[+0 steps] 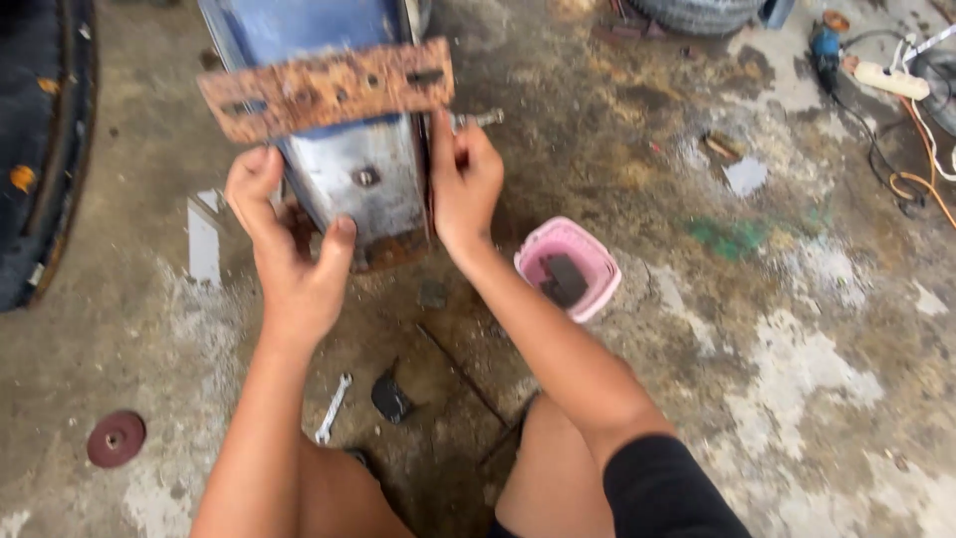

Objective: The person sits on the floor and uses a sanding block to sand the surface of a rusty metal part attached to a blue vehicle. The person holds the part with one hand and sands it with the other, occasionally dipping the sanding block into a pink container.

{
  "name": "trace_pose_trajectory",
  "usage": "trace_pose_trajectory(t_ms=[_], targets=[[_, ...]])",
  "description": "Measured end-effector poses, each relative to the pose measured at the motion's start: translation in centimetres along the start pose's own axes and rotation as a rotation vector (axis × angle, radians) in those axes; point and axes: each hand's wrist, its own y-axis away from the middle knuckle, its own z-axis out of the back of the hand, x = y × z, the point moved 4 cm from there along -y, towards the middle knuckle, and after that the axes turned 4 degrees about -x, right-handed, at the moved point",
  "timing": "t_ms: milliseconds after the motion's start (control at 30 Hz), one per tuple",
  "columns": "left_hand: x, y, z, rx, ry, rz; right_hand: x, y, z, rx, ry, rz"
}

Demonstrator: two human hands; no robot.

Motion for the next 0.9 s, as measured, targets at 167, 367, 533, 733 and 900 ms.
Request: trace_pose_trajectory(t_ms=[167,367,533,733,900], targets=[[2.7,1.4,0.0,-0.019,0.163,0.114,-0.3,1.1,0.5,-0.021,-0.081,-0.249],[2.7,1.8,0.4,-0.018,0.177,0.122,1.0,1.5,0.3,-0.075,-0.100,-0.225],[2.6,1.9,0.7,-0.006,0.184,0.122,-4.9,0.8,-0.2,-0.096,-0.098,-0.197],[2.4,1.5,1.5,0.048,0.232,0.162,-3.4,0.8,-0.4,-0.085,-0.121,-0.159],[0.8,1.5,1.5,0.115,0.198,0.184,4.3,1.3,0.5,-0.046,-0.072,-0.038]])
